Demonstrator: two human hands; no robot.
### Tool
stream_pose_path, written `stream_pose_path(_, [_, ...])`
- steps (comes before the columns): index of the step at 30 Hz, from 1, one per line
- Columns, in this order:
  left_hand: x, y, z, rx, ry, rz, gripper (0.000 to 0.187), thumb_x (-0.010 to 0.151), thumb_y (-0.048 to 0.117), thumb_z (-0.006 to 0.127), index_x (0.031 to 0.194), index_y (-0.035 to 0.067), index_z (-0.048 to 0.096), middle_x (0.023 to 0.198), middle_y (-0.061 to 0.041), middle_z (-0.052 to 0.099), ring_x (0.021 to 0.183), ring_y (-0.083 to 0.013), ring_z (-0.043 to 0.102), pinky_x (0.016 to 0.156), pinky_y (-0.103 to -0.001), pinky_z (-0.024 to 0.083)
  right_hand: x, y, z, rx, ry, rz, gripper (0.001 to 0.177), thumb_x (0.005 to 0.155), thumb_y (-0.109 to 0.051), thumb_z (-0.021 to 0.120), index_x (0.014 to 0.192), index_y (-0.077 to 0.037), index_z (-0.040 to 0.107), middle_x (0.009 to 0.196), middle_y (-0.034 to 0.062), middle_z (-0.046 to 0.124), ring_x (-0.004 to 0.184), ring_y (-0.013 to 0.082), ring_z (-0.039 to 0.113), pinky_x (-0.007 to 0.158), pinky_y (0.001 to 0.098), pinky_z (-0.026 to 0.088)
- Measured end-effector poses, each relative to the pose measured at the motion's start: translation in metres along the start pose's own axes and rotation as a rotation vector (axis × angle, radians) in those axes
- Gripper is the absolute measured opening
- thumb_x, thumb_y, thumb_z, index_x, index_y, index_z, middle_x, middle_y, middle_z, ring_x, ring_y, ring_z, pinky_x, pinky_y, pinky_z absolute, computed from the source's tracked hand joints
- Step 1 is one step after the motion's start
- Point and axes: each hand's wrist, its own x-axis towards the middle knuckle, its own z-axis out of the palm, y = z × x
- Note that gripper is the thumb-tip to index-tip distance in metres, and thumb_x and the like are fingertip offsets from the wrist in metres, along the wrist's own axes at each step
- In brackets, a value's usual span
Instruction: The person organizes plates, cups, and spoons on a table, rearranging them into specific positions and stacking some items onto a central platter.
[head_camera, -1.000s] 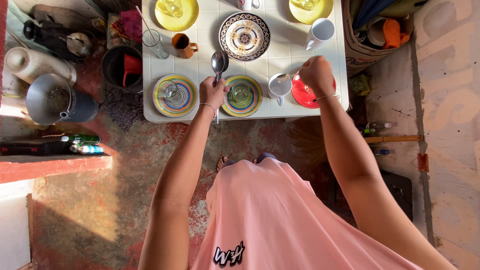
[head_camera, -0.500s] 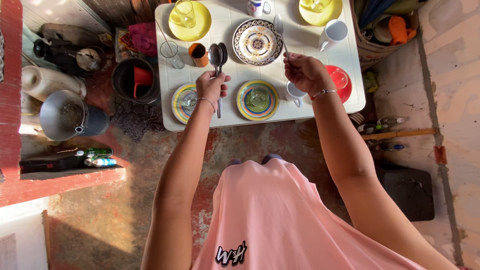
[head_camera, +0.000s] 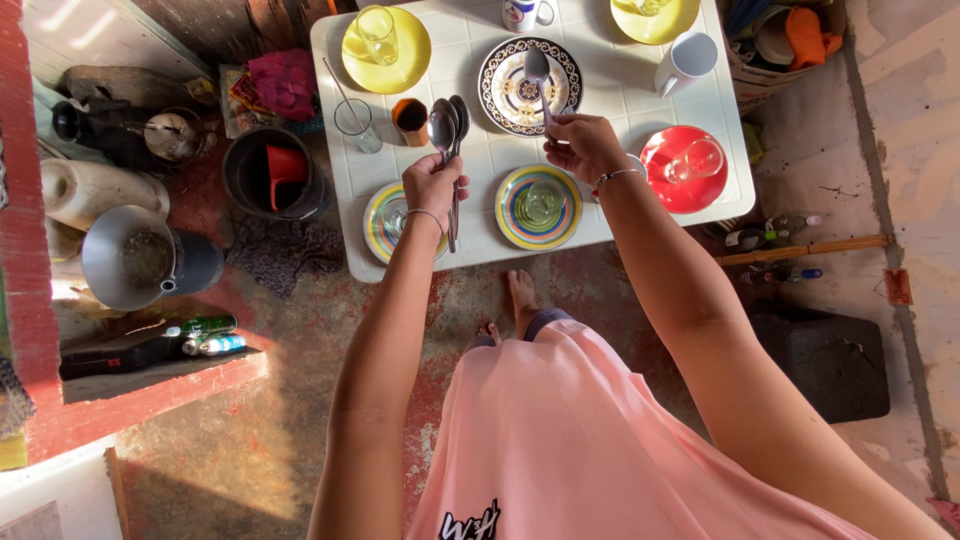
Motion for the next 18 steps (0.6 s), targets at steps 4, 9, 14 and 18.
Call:
stream_pose_path(4, [0.022, 0.0, 0.003, 0.009, 0.047, -0.012, 0.013, 0.092, 0.009, 0.072, 0.094, -0.004, 0.07, 0.077, -0.005, 0.068, 0.061, -0.0113, 0.065, 0.048, -0.027, 0.053, 0.072, 0.016, 0.001, -0.126, 0.06, 0.046, 0.015, 0.094, -0.013, 0.074, 0.109, -0.011, 0.074, 0.089, 0.0018, 0.073, 0.079, 0.0139, 0.067, 0.071, 0.0359, 0.054])
stream_pose_path(9, [0.044, 0.012, 0.01, 0.024, 0.088, 0.01, 0.014, 0.093, 0.01, 0.071, 0.093, -0.004, 0.071, 0.076, -0.004, 0.066, 0.061, -0.0102, 0.064, 0.048, -0.026, 0.053, 0.158, 0.058, 0.009, -0.163, 0.137, 0.028, 0.015, 0.09, -0.012, 0.078, 0.104, -0.009, 0.074, 0.086, 0.0045, 0.074, 0.068, 0.0154, 0.067, 0.064, 0.0361, 0.058])
stream_pose_path(14, [0.072, 0.015, 0.018, 0.023, 0.145, -0.022, 0.016, 0.094, 0.012, 0.072, 0.093, -0.005, 0.071, 0.077, -0.004, 0.067, 0.061, -0.0104, 0.064, 0.049, -0.027, 0.054, 0.209, 0.086, 0.009, -0.14, 0.142, 0.116, 0.013, 0.09, -0.009, 0.076, 0.103, -0.009, 0.075, 0.086, 0.0039, 0.074, 0.068, 0.0147, 0.069, 0.062, 0.0327, 0.062])
stream_pose_path(18, [0.09, 0.01, 0.022, 0.006, 0.163, -0.035, 0.015, 0.093, 0.012, 0.073, 0.095, -0.003, 0.072, 0.078, -0.004, 0.067, 0.062, -0.0104, 0.064, 0.049, -0.027, 0.055, 0.224, 0.091, 0.012, -0.211, 0.16, 0.141, 0.011, 0.091, -0.009, 0.076, 0.102, -0.008, 0.075, 0.085, 0.0042, 0.074, 0.068, 0.0149, 0.068, 0.062, 0.0324, 0.062])
